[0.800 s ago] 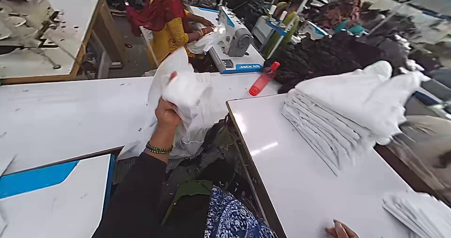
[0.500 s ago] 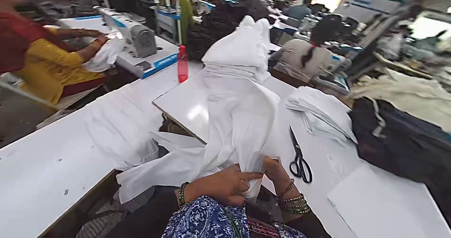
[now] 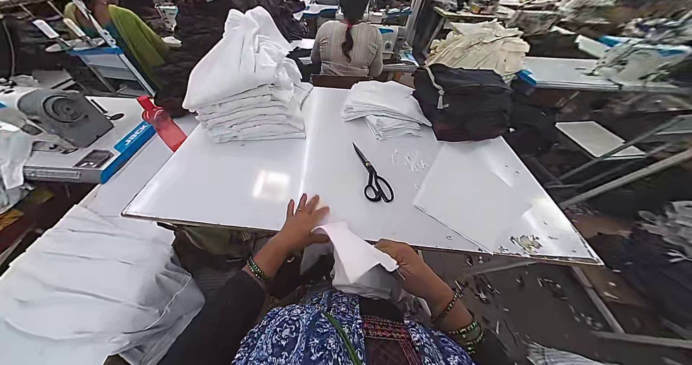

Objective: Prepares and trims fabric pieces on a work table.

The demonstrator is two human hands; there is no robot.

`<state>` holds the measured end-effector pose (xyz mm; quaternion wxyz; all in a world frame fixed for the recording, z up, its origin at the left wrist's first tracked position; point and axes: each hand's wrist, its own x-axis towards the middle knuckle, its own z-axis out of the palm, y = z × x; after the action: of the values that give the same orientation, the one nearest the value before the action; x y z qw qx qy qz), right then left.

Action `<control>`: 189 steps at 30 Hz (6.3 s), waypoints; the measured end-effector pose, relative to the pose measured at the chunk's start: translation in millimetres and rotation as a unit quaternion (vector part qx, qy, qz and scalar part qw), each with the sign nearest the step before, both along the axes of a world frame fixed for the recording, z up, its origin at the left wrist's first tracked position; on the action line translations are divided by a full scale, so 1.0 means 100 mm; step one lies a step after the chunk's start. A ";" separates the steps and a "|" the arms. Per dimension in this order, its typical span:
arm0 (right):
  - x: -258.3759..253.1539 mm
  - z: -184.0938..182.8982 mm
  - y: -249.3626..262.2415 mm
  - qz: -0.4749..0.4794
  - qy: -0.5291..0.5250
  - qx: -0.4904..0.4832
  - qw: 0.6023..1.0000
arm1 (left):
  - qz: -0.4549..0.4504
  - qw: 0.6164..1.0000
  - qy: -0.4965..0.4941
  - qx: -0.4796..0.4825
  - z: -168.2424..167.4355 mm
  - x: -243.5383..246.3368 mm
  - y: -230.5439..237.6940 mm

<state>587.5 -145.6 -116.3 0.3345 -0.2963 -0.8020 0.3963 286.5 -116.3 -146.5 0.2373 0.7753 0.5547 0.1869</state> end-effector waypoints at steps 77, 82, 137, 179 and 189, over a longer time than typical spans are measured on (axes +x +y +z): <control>-0.81 0.26 -0.28 -0.148 -0.300 -0.446 0.830 | -0.127 0.984 0.115 -0.041 -0.10 -0.43 1.33; -0.84 0.21 -0.37 -0.178 -0.279 -0.426 0.842 | -0.121 0.984 0.123 -0.046 -0.12 -0.42 1.35; -1.13 0.29 0.28 -0.170 -0.181 -0.523 0.815 | -0.082 0.982 0.101 -0.137 0.04 -0.42 1.39; -1.13 0.27 0.19 -0.194 -0.152 -0.509 0.824 | -0.080 0.980 0.101 -0.153 0.07 -0.41 1.41; -1.32 0.23 0.28 -0.228 -0.101 -0.504 0.827 | -0.081 0.978 0.108 -0.159 0.08 -0.41 1.41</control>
<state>455.4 -117.8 -93.8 0.1367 -0.6366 -0.4297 0.6256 245.8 24.5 -138.0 0.3103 0.7855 0.5354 -0.0081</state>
